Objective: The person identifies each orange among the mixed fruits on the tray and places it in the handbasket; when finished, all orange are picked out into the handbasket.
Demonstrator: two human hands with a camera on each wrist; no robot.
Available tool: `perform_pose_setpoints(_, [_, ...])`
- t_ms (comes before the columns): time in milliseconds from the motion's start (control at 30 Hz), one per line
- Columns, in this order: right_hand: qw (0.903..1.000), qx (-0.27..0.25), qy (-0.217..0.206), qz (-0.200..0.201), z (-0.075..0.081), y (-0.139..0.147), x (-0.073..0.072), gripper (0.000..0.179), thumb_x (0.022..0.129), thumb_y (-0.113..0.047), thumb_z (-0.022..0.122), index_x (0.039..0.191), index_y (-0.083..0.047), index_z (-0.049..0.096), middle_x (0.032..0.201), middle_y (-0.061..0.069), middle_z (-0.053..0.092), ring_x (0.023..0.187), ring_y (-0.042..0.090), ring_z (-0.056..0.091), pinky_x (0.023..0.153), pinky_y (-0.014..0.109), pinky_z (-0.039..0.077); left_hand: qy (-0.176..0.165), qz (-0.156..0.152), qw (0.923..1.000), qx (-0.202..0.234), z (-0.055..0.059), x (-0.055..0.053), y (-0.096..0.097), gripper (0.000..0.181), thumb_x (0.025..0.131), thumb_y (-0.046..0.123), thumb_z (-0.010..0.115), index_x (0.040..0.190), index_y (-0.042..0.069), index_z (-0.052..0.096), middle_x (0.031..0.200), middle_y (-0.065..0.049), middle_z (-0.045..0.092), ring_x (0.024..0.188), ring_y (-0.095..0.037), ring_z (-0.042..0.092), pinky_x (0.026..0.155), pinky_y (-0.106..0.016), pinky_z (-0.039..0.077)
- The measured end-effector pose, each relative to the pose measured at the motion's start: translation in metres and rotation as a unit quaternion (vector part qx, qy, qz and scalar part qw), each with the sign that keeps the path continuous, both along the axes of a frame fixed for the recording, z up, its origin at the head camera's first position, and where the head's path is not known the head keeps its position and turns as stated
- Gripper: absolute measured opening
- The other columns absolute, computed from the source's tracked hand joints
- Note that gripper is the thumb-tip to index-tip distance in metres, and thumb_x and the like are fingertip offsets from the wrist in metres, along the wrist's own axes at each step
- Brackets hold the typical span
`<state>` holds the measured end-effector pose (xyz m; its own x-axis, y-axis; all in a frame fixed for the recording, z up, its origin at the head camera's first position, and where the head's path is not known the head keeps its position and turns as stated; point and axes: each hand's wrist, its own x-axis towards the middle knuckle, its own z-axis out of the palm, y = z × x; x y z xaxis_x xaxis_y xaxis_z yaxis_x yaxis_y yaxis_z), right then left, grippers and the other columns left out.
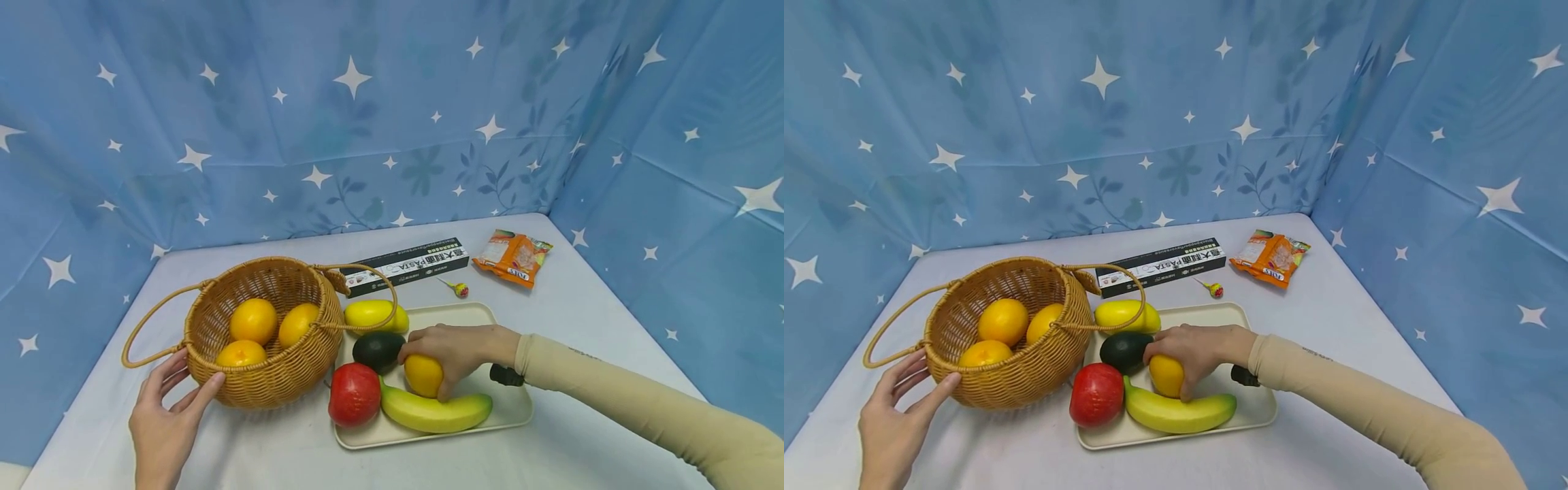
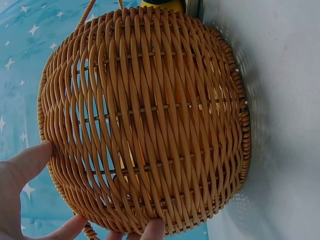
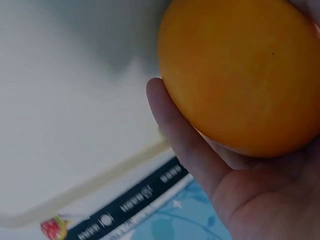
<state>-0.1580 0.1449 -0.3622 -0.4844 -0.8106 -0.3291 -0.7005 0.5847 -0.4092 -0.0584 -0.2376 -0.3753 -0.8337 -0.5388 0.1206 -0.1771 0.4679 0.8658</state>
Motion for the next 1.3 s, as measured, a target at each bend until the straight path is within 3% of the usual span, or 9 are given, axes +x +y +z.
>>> perform_pose_setpoints(133, [0.9999,-0.008,0.011,0.003,0.014,-0.001,-0.004,0.070,0.066,-0.029,0.088,0.128,-0.022,0.055,0.123,-0.004,0.054,0.104,0.010,0.052,0.093,0.029,0.050,-0.001,0.003,1.0000,0.002,-0.001,0.000,-0.001,0.065,0.080,0.025,0.079,0.138,0.013,0.051,0.129,-0.005,0.046,0.116,-0.025,0.048,0.067,0.006,0.043])
perform_pose_setpoints(333, [0.9987,-0.037,0.033,0.015,0.047,-0.009,-0.012,0.068,0.069,-0.025,0.084,0.130,-0.019,0.054,0.124,-0.002,0.055,0.105,0.014,0.053,0.091,0.032,0.051,-0.001,0.001,1.0000,0.006,-0.001,0.000,-0.001,0.065,0.080,0.024,0.080,0.137,0.014,0.051,0.127,-0.002,0.046,0.113,-0.016,0.048,0.069,0.005,0.044])
perform_pose_setpoints(600, [0.9939,-0.072,0.072,0.041,0.092,-0.037,-0.030,0.070,0.069,-0.028,0.084,0.130,-0.017,0.053,0.127,0.002,0.055,0.107,0.018,0.053,0.087,0.034,0.053,-0.003,0.006,1.0000,0.007,-0.001,0.000,0.000,0.065,0.080,0.025,0.079,0.137,0.013,0.051,0.127,-0.002,0.046,0.117,-0.025,0.048,0.068,0.006,0.043])
perform_pose_setpoints(733, [0.9898,-0.103,0.075,0.064,0.108,-0.062,-0.040,0.069,0.069,-0.027,0.084,0.129,-0.015,0.054,0.122,0.002,0.057,0.105,0.017,0.054,0.084,0.030,0.054,0.001,0.004,1.0000,0.006,-0.001,-0.001,0.001,0.064,0.080,0.024,0.079,0.137,0.013,0.051,0.127,-0.002,0.046,0.116,-0.023,0.048,0.069,0.006,0.044])
perform_pose_setpoints(1067, [0.9860,-0.099,0.090,0.099,0.125,-0.128,-0.060,0.070,0.067,-0.030,0.085,0.128,-0.015,0.054,0.118,0.001,0.058,0.104,0.015,0.051,0.083,0.023,0.049,0.003,0.002,1.0000,0.003,-0.001,-0.001,0.001,0.063,0.081,0.024,0.079,0.137,0.012,0.052,0.126,-0.001,0.046,0.116,-0.024,0.048,0.069,0.006,0.044])
perform_pose_setpoints(1300, [0.9891,-0.064,0.082,0.104,0.115,-0.170,-0.073,0.067,0.070,-0.031,0.084,0.129,-0.017,0.053,0.117,-0.003,0.057,0.105,0.013,0.050,0.086,0.021,0.046,0.006,0.005,1.0000,0.001,0.001,-0.001,0.001,0.062,0.081,0.022,0.079,0.136,0.013,0.052,0.123,0.004,0.046,0.114,-0.019,0.049,0.070,0.006,0.043])
